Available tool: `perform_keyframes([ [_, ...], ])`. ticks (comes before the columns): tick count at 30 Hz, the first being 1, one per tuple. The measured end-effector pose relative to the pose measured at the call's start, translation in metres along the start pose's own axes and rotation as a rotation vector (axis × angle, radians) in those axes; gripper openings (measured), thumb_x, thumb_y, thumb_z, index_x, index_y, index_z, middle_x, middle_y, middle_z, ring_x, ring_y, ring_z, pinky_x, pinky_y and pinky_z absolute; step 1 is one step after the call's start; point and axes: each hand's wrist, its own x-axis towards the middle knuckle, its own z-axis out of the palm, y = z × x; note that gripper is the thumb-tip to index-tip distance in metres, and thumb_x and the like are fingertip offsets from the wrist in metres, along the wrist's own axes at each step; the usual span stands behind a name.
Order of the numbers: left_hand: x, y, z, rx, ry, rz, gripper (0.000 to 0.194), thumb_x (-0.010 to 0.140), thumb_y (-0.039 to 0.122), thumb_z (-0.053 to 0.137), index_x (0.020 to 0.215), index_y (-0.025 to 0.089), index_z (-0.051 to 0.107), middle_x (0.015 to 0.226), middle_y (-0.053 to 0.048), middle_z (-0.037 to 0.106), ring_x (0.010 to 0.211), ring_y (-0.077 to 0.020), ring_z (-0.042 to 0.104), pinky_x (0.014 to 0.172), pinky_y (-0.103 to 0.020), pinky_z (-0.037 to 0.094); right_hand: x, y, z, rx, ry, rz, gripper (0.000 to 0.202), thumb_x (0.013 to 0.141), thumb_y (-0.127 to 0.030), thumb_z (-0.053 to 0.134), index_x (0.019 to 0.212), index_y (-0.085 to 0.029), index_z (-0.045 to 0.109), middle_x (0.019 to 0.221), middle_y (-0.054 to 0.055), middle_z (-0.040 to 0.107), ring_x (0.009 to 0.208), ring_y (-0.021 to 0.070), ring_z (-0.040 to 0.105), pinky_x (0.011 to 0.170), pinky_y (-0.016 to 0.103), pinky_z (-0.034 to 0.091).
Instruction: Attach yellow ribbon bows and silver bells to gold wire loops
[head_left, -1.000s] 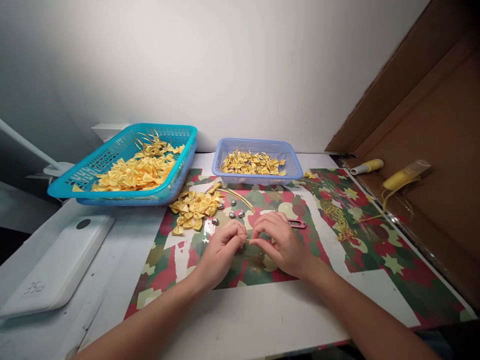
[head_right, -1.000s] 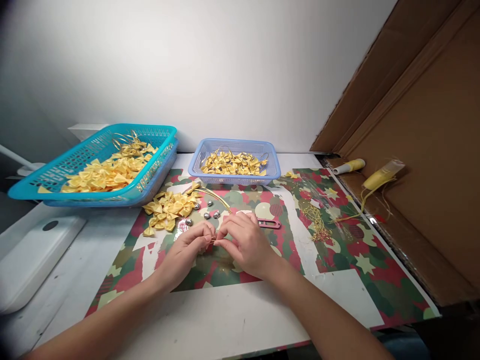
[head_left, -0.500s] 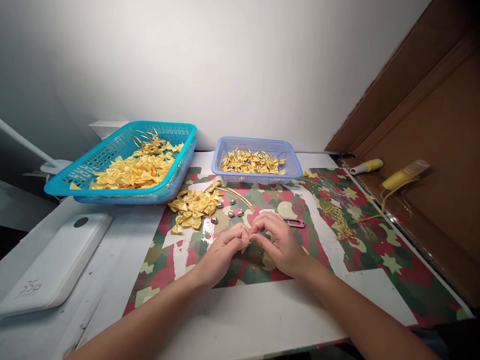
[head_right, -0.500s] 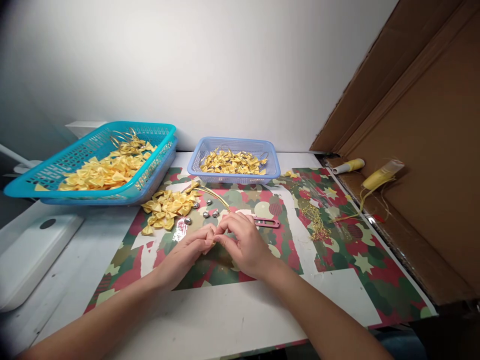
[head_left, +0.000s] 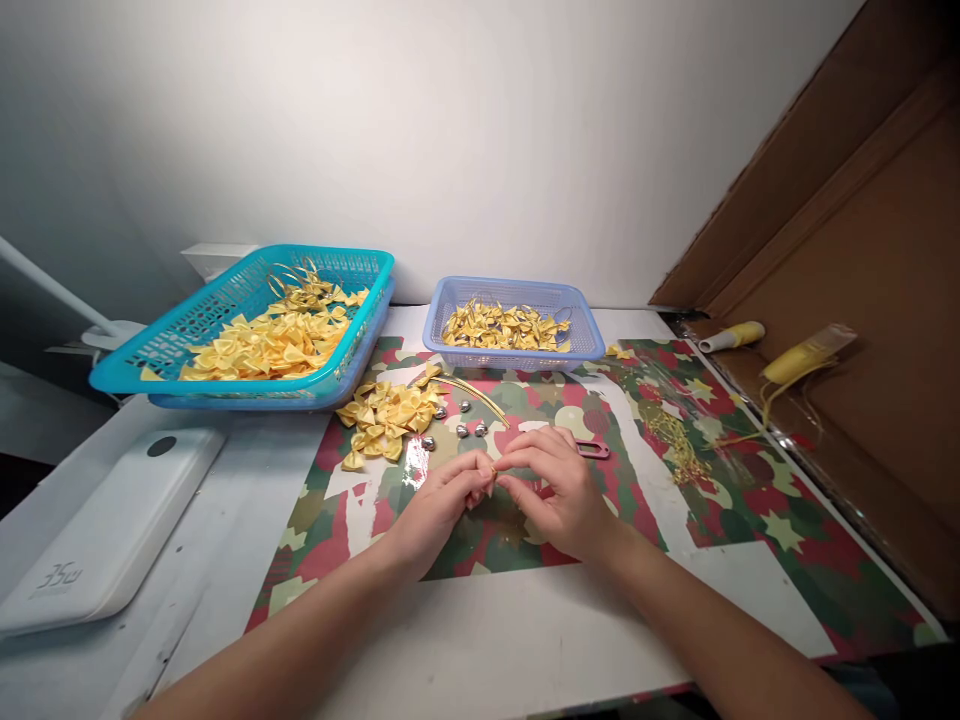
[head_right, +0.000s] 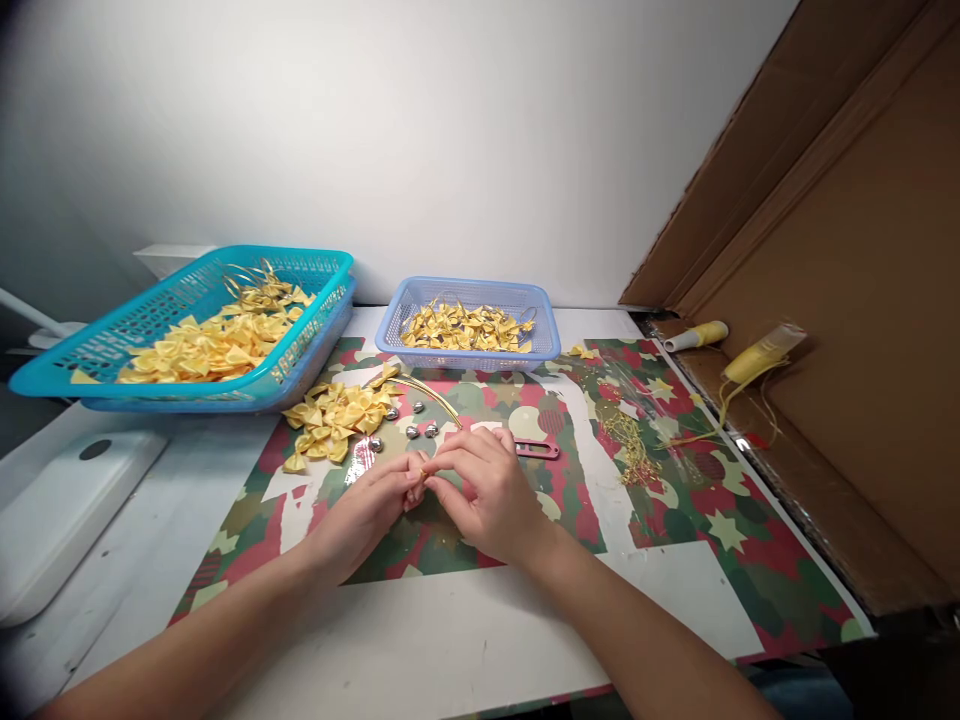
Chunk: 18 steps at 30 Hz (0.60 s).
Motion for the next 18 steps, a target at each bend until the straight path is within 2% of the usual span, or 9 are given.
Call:
perform_keyframes([
  [5,0.000,-0.002,-0.001,0.026,-0.014,0.002,0.028,0.083,0.037,0.052,0.064,0.019,0.042,0.066,0.003,0.037,0.065,-0.0137,0.032,0.062,-0.026,0.030,-0.002,0.002,0.006,-0.041,0.054,0.005,0.011,0.090,-0.020,0.056,0.084,-0.024,0.064,0.081,0.002,0.068,0.078,0.0174,0.061,0.074,0.037,0.037],
  [9,0.000,-0.002,-0.004,0.091,0.001,0.019,0.032,0.088,0.045,0.048,0.068,0.019,0.045,0.068,0.002,0.037,0.065,-0.0137,0.034,0.061,-0.026,0.031,0.000,0.001,0.002,-0.045,0.083,0.024,0.012,0.090,-0.016,0.055,0.083,-0.023,0.062,0.082,0.002,0.068,0.081,0.0178,0.061,0.075,0.037,0.037],
  [18,-0.005,0.009,-0.009,0.472,0.152,0.261,0.028,0.093,0.041,0.044,0.078,0.020,0.053,0.067,0.003,0.046,0.059,-0.0125,0.039,0.055,-0.024,0.031,0.006,0.001,-0.007,-0.011,0.014,0.160,0.013,0.089,-0.019,0.056,0.078,-0.022,0.061,0.082,0.002,0.068,0.082,0.0185,0.061,0.077,0.037,0.037],
])
